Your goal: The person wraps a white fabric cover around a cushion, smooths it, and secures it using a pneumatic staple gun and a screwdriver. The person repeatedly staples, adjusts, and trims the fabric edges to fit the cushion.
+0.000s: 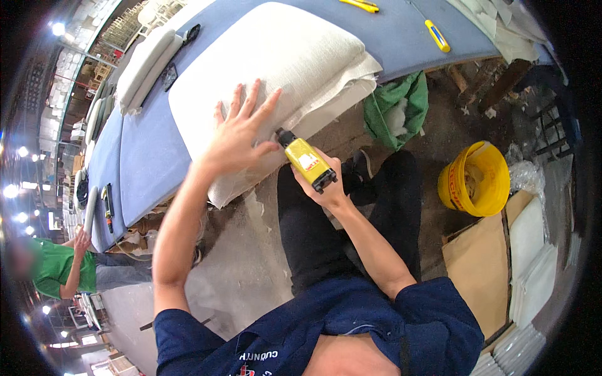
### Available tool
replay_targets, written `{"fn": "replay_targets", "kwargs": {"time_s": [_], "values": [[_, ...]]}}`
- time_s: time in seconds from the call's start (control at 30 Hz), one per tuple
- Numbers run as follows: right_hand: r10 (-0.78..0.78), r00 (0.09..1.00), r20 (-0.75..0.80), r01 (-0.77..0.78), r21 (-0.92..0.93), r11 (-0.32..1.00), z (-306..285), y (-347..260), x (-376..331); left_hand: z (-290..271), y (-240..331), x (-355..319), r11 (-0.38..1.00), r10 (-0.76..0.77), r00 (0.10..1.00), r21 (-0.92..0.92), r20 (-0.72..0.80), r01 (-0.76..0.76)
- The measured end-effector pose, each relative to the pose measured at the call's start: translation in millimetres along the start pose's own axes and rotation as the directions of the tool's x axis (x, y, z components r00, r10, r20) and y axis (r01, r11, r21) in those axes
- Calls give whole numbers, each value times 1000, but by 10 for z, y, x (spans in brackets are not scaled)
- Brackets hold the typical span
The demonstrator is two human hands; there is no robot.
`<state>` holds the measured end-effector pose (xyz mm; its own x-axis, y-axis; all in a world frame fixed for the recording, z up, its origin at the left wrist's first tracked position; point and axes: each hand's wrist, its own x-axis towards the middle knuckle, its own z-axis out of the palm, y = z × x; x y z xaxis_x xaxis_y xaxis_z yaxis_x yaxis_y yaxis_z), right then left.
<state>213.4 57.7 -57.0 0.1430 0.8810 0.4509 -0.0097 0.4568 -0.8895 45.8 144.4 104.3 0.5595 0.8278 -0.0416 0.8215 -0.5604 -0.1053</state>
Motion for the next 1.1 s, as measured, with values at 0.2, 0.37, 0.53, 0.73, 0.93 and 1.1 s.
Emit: {"fn": "replay_targets", "kwargs": {"time_s": [0.2,0.37,0.53,0.73,0.93,1.1], "values": [[35,999,13,-36,30,999,-50,-41,-5,259,-673,403,970,-241,940,-63,-240,233],[-16,1000,-20,15,-58,998,-67,-60,-74,404,-9,24,964,-201,942,114,-269,238],[-52,999,-11,52,-15,999,14,-33,-43,423,202,-168,944,-149,963,258,-226,207],[16,999,51,-13,-61,998,174,129,-66,330,229,-143,945,-167,975,259,-144,201],[-3,993,121,14,-90,996,224,71,-51,300,153,-158,929,-156,981,320,-114,185],[-10,998,55,14,-72,997,-14,-213,70,133,206,-231,980,-80,990,172,-112,99]]}}
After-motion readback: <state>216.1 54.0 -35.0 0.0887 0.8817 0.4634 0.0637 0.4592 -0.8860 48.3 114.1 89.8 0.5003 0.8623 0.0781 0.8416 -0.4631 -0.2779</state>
